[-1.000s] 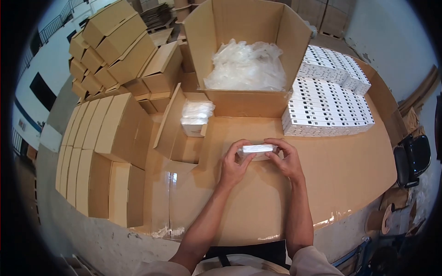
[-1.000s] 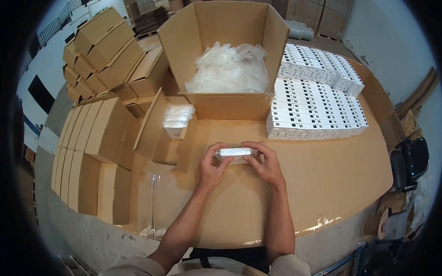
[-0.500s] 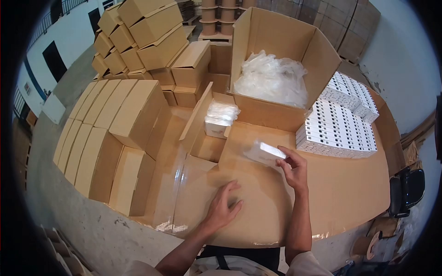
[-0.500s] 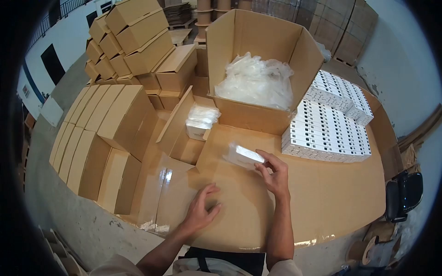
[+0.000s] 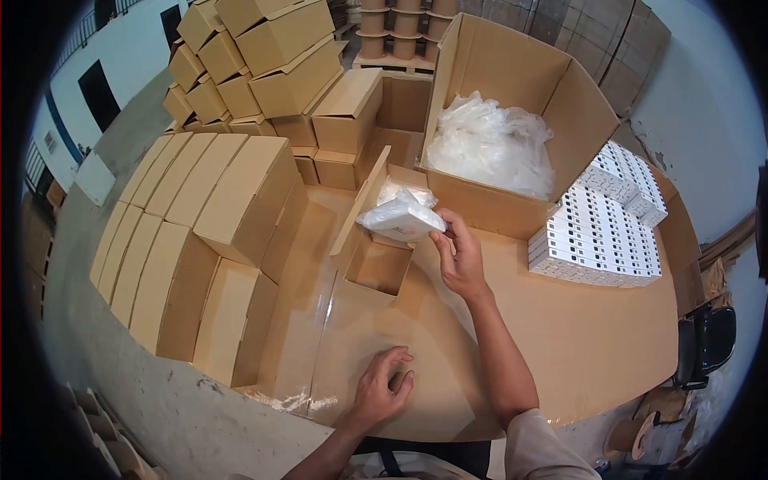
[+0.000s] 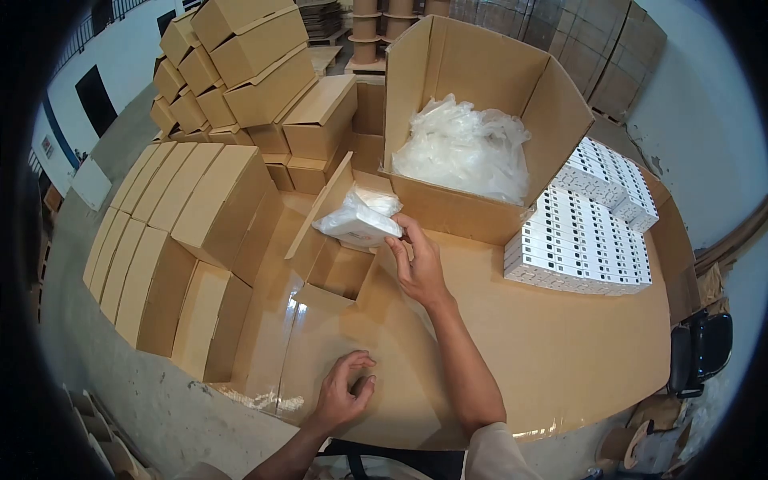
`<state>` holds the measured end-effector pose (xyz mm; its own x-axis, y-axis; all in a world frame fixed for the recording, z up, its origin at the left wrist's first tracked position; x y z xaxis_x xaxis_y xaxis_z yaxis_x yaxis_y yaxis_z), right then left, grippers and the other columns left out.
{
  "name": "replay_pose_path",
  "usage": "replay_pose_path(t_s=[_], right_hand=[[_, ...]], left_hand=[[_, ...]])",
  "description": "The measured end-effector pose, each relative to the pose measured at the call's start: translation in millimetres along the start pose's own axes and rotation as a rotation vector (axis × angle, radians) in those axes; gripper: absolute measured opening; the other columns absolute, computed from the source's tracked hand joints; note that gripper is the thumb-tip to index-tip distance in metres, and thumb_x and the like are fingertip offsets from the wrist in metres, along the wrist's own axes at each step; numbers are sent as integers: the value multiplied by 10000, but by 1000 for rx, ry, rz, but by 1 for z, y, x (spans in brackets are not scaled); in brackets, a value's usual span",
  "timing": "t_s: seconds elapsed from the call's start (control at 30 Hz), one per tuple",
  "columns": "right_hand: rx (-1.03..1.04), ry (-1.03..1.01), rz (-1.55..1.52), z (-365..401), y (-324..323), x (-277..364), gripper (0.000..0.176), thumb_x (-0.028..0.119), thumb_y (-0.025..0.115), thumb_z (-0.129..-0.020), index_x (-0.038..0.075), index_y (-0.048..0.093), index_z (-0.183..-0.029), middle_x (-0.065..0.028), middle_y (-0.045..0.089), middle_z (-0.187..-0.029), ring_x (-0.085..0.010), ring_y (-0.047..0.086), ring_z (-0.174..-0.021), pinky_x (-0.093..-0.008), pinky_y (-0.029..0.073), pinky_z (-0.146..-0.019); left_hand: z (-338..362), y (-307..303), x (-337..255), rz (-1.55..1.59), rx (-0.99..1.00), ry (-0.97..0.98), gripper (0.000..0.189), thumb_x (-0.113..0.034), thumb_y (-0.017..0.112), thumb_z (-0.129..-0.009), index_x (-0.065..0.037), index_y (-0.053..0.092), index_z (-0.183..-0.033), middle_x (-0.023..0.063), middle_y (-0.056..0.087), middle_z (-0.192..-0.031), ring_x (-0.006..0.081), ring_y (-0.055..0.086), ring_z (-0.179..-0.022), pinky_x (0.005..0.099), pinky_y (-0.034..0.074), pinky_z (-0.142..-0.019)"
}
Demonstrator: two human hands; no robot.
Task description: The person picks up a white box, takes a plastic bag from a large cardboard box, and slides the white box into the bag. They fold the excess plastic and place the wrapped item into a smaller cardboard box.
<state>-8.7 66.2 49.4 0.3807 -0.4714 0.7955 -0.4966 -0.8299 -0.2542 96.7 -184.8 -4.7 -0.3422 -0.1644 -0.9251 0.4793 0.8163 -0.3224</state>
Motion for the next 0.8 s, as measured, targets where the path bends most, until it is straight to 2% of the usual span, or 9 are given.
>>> replay_pose_path(t_s=[0.07,0.2,0.3,0.47,0.57,0.67,0.7,0.8], right_hand=[[31,4,50,-2,2,-4,258,87,589,-1054,-15,570,-1291,-103,675,-1153,-169,659,-1050,-305,512,-953],[26,18,8,-4,8,-9,260,102,593,-1054,-16,576,-1284,-114,683,-1127,-184,669,-1048,-319,515,-957],[37,55,-12,-3,14,-13,261,100,592,-1053,-16,572,-1285,-117,686,-1115,-182,673,-1038,-322,522,-942],[48,49,40,-5,22,-20,258,96,589,-1051,-18,567,-1281,-120,685,-1094,-180,670,-977,-327,532,-902],[59,48,124,-6,21,-21,256,90,590,-1046,-13,568,-1279,-131,671,-1090,-194,657,-951,-329,530,-884],[18,-41,165,-9,16,-11,280,69,611,-1008,6,586,-1279,-196,664,-1126,-316,619,-954,-396,510,-874],[7,-36,202,-10,13,-6,268,72,614,-1006,12,592,-1266,-187,669,-1124,-343,605,-974,-414,489,-886],[27,-40,246,-10,4,-5,264,73,618,-1002,11,591,-1258,-190,671,-1127,-349,603,-958,-424,472,-878]], left_hand=[[0,0,0,-30,11,9,479,-64,718,-887,-22,541,-1330,120,691,-1157,314,655,-1118,414,525,-991],[-1,0,2,-60,34,25,466,-66,722,-882,-26,551,-1313,115,694,-1147,307,661,-1109,415,529,-977],[-4,-1,0,-64,28,60,473,-30,733,-869,-5,550,-1304,147,707,-1114,300,690,-1056,401,553,-953],[-4,0,3,-44,30,37,458,-63,719,-880,-26,558,-1307,115,698,-1121,305,672,-1081,410,533,-965],[-4,-4,-2,-72,31,34,449,-79,706,-892,-41,559,-1314,95,692,-1124,305,661,-1096,411,525,-970],[-5,-4,1,-81,22,50,437,-80,696,-901,-48,561,-1315,89,690,-1123,305,656,-1105,411,524,-971],[-4,-3,3,-78,18,56,433,-81,693,-904,-51,562,-1316,87,689,-1122,304,654,-1108,411,524,-971],[-4,-4,-1,-37,40,-1,428,-85,691,-906,-53,564,-1314,88,687,-1119,296,660,-1100,410,526,-969]])
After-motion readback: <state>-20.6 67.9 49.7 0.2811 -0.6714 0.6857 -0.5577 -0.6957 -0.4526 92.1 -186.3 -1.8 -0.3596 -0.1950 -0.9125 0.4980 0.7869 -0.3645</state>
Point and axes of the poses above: each hand's wrist, its own z-axis away from the middle knuckle, its own y-axis out of the palm, x = y × z, the point moved 1 cm from there along -z, towards the middle knuckle
